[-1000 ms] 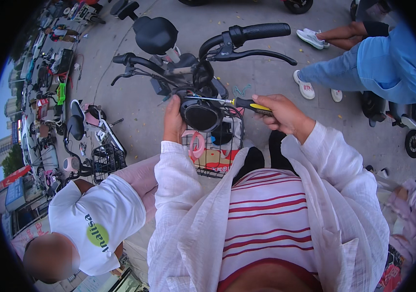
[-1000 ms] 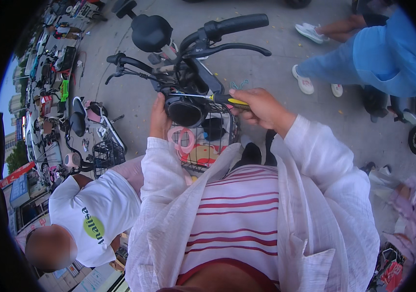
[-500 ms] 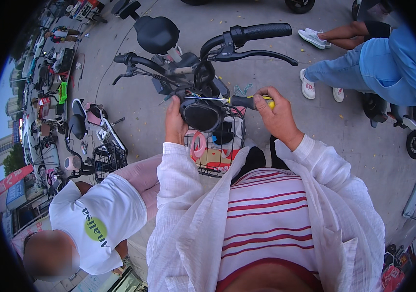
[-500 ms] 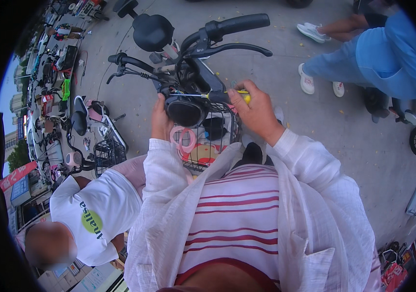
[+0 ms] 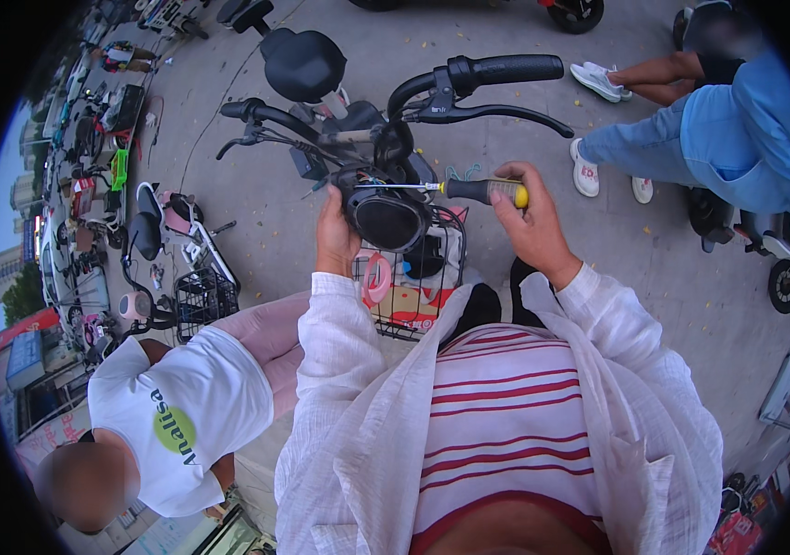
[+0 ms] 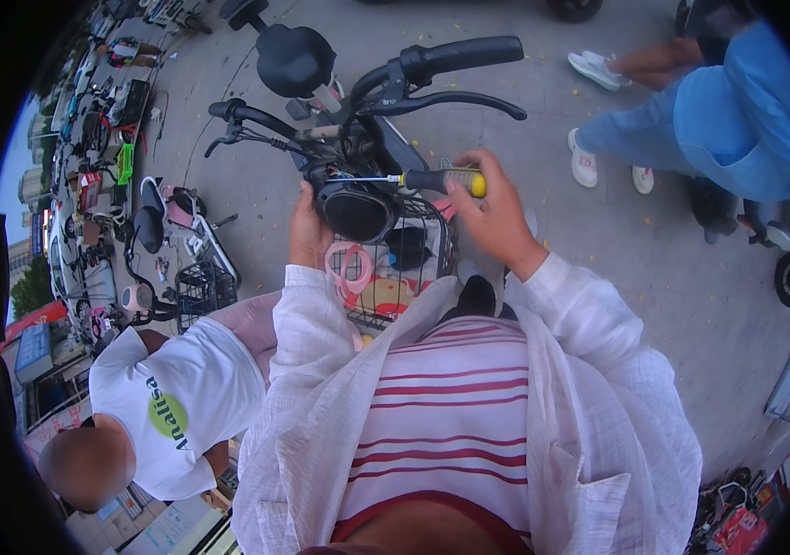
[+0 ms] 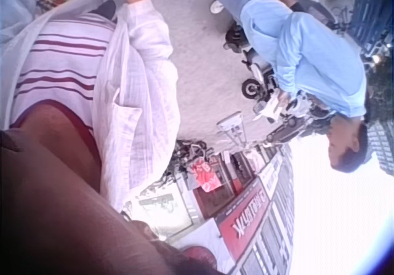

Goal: The person uses a screwdriver to remove screws from the electric bicycle's handlebar control unit. They detach the unit, briefly inspect the exposed wiring, and then reattach the unit, securing it with screws.

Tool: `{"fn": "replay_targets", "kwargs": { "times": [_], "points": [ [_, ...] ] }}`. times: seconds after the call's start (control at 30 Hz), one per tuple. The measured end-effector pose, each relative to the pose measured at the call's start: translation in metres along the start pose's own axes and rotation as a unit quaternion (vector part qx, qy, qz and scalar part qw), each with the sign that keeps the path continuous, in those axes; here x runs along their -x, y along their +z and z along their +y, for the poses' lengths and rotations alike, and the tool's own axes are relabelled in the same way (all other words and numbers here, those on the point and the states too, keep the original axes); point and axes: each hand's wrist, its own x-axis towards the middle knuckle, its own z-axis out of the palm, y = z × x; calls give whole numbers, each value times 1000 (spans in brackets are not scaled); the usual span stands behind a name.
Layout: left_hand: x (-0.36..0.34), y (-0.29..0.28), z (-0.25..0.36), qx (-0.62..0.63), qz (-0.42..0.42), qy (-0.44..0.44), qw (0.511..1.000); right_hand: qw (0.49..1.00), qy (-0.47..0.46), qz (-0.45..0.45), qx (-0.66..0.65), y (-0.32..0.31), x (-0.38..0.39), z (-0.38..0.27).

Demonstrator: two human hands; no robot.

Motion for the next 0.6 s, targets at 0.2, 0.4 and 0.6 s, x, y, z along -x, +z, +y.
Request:
{"fn": "replay_targets", "kwargs": {
  "times": [0.2,0.4,0.6],
  "points": [
    [1,-2,-1,-16,-40,18,999,984,140,-20,-106,-6,-3,-1],
    [0,-3,-7,-23,-54,83,995,996,16,58,-61,6,0,11],
    [-1,2,-15,-17,68,157,985,986,127,21,-104,6,-9,14]
  ]
}}
